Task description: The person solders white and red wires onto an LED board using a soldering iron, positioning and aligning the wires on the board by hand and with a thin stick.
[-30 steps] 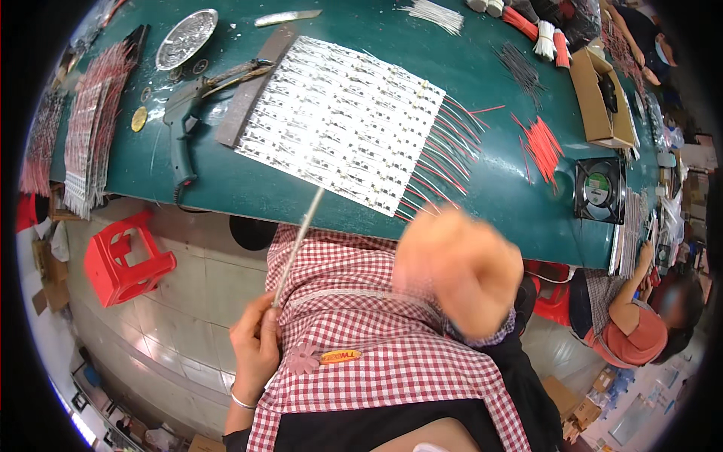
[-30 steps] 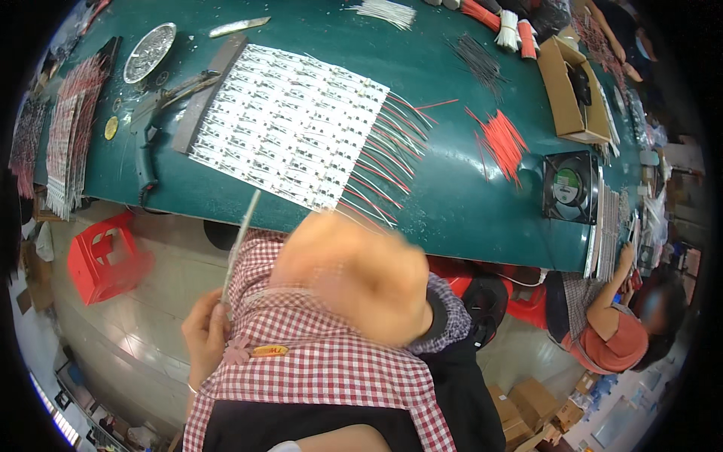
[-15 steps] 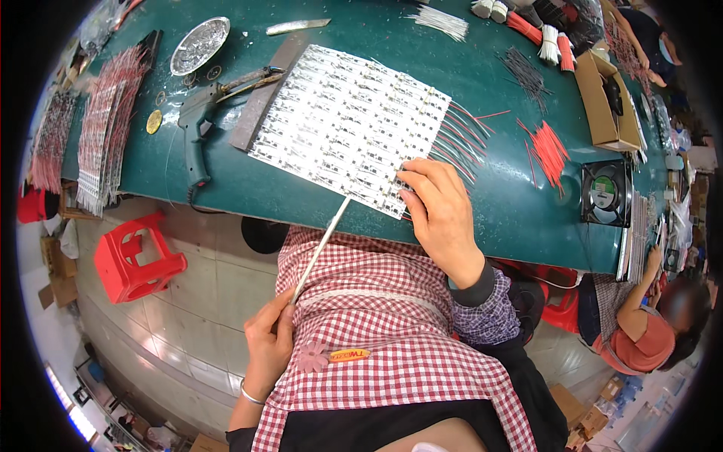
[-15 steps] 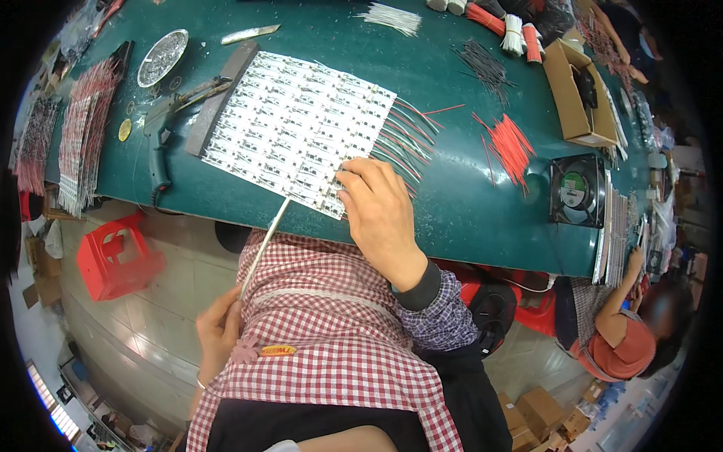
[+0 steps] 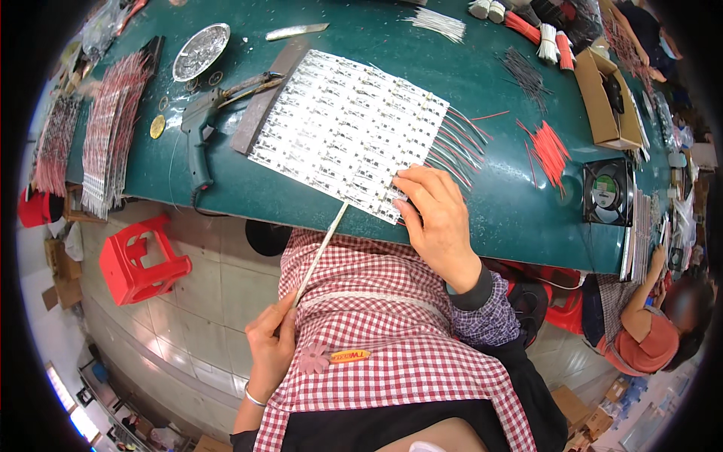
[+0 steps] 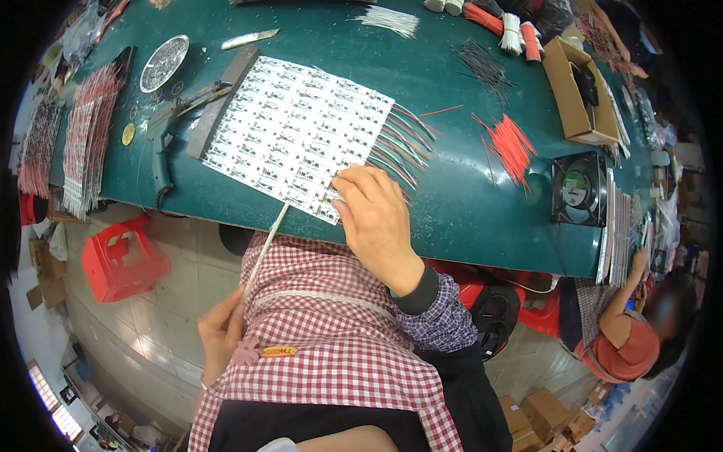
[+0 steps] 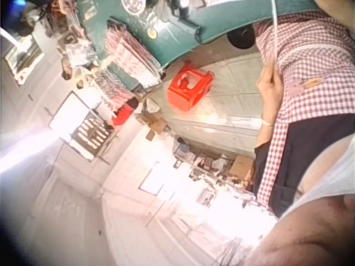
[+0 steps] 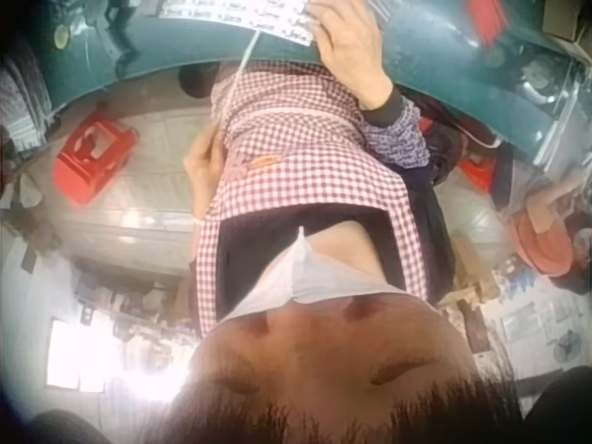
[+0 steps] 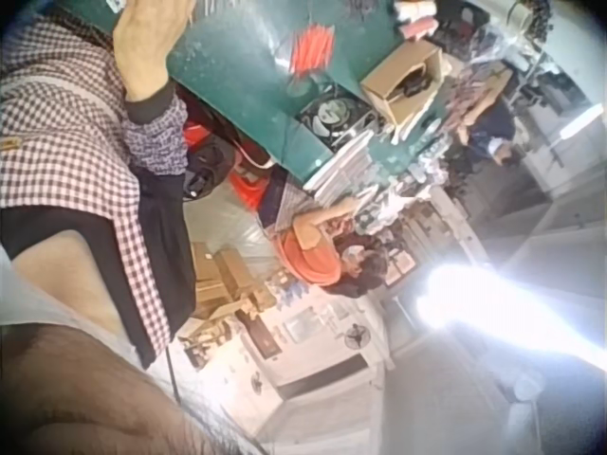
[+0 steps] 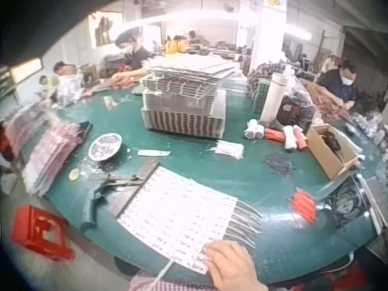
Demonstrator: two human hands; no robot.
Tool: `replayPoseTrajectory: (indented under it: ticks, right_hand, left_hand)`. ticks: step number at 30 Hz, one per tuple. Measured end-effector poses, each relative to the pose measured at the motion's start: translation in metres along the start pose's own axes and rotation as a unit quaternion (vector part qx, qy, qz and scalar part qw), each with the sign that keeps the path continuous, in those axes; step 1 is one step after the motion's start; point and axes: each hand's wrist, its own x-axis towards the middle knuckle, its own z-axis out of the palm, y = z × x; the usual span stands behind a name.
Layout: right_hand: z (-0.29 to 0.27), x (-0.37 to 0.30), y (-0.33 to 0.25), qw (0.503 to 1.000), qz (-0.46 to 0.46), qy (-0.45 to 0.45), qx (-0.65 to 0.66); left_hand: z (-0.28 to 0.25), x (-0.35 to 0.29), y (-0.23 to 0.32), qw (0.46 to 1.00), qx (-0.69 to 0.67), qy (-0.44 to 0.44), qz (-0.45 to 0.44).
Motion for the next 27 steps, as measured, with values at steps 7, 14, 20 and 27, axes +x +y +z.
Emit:
replayPoseTrajectory:
  ticks: [7, 14, 20, 27]
  right_hand:
    - [-0.001, -0.003, -0.001, 1.000, 0.004, -0.006, -0.001]
    - [0.001, -0.005, 0.002, 1.000, -0.001, 0.001, 0.006]
    - [0.000, -0.004, 0.000, 1.000, 0.002, 0.000, 0.017]
    - [0.000, -0.005, 0.001, 1.000, 0.011, 0.003, 0.027]
  left_hand:
    - [0.011, 0.012, 0.003, 0.999, 0.000, 0.009, 0.043]
    - [0.019, 0.023, 0.007, 1.000, 0.014, 0.000, 0.020]
    - [0.037, 0.046, 0.015, 0.998, 0.015, 0.029, 0.061]
    - [0.057, 0.088, 0.045, 0.998, -0.055, 0.019, 0.038]
